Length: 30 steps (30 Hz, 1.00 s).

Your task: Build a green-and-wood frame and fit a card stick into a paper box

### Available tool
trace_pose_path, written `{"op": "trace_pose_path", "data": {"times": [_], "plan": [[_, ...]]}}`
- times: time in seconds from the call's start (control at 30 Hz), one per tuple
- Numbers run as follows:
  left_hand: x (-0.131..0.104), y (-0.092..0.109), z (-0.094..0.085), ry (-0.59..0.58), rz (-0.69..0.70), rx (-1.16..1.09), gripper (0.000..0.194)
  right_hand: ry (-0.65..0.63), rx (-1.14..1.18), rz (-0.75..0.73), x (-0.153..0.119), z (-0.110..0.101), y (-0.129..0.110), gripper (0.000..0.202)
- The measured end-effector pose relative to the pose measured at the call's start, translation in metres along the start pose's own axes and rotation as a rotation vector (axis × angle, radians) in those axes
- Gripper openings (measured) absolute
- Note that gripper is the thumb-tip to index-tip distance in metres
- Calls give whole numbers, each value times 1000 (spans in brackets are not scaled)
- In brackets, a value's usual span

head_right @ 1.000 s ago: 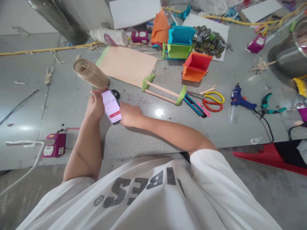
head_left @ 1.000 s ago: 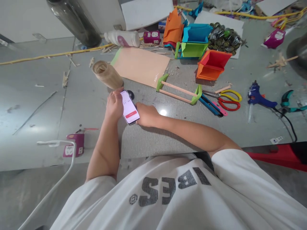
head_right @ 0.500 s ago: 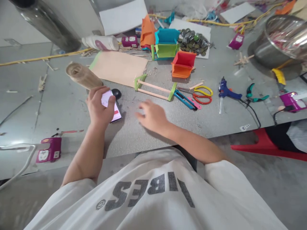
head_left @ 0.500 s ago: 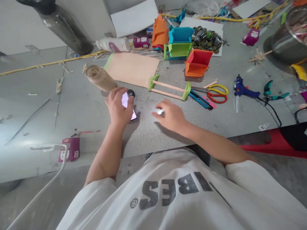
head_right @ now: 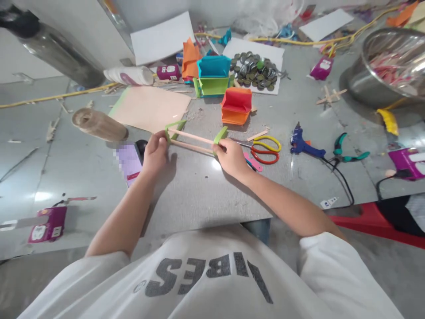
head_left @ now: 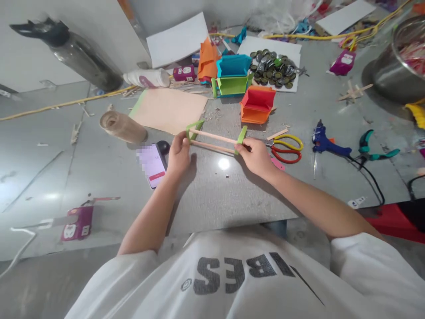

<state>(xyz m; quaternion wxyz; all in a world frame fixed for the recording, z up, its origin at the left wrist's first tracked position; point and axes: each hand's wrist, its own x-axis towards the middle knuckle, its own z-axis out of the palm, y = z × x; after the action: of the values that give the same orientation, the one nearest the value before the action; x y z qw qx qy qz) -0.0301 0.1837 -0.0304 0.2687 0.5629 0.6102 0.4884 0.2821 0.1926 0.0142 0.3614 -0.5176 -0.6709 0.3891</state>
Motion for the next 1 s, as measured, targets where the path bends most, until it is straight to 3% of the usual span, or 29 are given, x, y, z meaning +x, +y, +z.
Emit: {"op": "trace_pose_path", "data": {"times": [0.1, 0.17, 0.47, 0.73, 1.0], "plan": [[-15, 14, -4, 176, -77, 16, 45, 31, 130, -112, -8, -11, 3, 69], [-23, 26, -6, 227, -103, -18, 59, 73, 183, -130, -15, -16, 4, 69], [-39, 54, -6, 209, -165, -96, 78, 258, 287, -201, -21, -13, 10, 62], [-40, 74, -5, 202, -131, -134, 75, 341, 191, -343, -16, -20, 10, 66], [-39, 63, 3, 187, -60, -181, 67, 416, 76, -309, -14, -18, 10, 77]]}}
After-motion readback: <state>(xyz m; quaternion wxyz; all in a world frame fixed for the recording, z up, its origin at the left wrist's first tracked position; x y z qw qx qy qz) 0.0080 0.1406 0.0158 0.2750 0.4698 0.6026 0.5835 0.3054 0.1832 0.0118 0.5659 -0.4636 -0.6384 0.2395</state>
